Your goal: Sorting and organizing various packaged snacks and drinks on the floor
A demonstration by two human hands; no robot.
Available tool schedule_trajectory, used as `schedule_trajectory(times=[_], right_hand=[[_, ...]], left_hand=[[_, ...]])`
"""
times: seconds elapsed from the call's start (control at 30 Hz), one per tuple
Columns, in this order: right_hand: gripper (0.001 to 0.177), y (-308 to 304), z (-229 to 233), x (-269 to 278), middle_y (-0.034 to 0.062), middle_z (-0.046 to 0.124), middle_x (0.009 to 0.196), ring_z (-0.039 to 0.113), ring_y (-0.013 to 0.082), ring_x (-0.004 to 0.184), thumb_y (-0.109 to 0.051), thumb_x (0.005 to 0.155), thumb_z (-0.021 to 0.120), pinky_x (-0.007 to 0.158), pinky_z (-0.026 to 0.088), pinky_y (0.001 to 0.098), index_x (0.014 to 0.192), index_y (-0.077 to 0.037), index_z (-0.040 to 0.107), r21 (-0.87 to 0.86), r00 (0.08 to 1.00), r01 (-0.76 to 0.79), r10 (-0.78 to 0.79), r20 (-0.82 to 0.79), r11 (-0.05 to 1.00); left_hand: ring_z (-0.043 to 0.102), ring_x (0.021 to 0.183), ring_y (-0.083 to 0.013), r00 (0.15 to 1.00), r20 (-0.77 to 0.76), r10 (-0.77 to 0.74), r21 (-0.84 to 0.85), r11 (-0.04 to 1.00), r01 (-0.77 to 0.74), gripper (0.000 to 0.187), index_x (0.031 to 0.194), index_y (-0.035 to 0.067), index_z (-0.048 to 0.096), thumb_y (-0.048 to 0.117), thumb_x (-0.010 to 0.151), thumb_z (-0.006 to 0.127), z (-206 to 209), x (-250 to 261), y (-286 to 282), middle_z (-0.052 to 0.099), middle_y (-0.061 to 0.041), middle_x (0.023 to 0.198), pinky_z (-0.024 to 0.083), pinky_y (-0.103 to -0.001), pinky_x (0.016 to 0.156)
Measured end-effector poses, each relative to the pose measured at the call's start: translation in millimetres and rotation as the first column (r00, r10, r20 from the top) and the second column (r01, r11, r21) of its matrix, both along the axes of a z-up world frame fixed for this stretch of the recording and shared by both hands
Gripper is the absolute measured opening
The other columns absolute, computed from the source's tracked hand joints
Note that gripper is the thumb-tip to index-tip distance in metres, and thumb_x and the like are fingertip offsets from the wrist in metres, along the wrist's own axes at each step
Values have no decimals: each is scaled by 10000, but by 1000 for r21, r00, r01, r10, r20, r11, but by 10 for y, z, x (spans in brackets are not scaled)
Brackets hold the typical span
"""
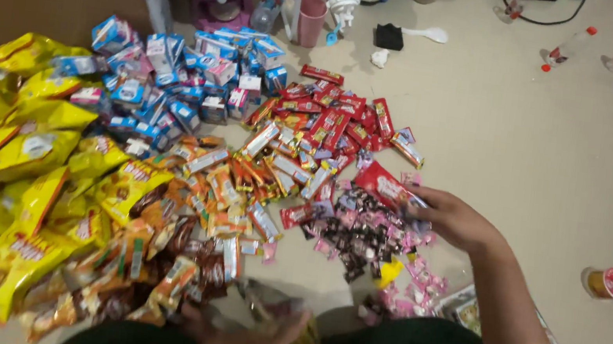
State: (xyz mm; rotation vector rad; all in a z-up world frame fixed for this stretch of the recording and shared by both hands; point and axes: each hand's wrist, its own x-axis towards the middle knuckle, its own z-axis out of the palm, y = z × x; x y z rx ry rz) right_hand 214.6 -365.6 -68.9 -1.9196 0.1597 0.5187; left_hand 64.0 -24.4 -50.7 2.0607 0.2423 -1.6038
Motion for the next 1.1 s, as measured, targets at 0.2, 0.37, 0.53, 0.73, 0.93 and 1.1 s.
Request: schedule_trajectory(times=[0.2,0.37,0.53,0.73,0.93,1.1], right_hand=[[436,265,848,-1872,53,737,955,671,131,887,-179,659,843,761,488,257,1066,-113,699,-128,858,246,-155,489,961],[477,448,856,-2876,242,702,1093,707,285,982,-71,730,844,961,559,320,1140,116,688,-102,554,456,-193,810,884],[675,705,843,-2921,32,653,894,569,211,728,-338,856,796,584,467,351,1462,-202,534,-658,554,24,538,635,753],[742,1183,796,-2694,96,663,1059,553,281,814,-394,880,814,732,487,410,1461,-49,510,-683,364,-77,658,659,726],[475,953,696,-2179,61,683,942,602,208,805,-242,894,781,737,480,346,1337,-113,669,-533,545,150,380,747,833],[369,1088,-8,-877,49,723,1042,665,233,895,-336,945,697,782,516,383,1290,-205,704,-561,783,60,310,539,826]], left_hand=[[686,884,-390,563,825,49,-309,872,378,823,1651,220,258,165,897,583,458,-472,231,706,-192,1087,494,-434,760],[655,978,-494,523,850,-61,-159,917,366,964,1663,138,239,85,786,634,494,-546,131,651,-328,1183,489,-524,825],[641,990,-420,420,906,61,-221,913,343,880,1642,127,280,68,832,620,381,-626,198,669,-209,1240,483,-478,766],[622,1051,-481,395,916,76,-236,898,373,899,1651,108,240,138,837,619,301,-688,224,642,-310,1239,469,-482,885],[624,746,-411,517,848,114,-334,872,357,921,1657,173,257,79,819,629,375,-684,311,656,-177,913,457,-448,720],[649,880,-371,503,848,165,-418,792,445,827,1627,110,310,71,846,579,396,-569,339,679,-196,1033,478,-405,788]])
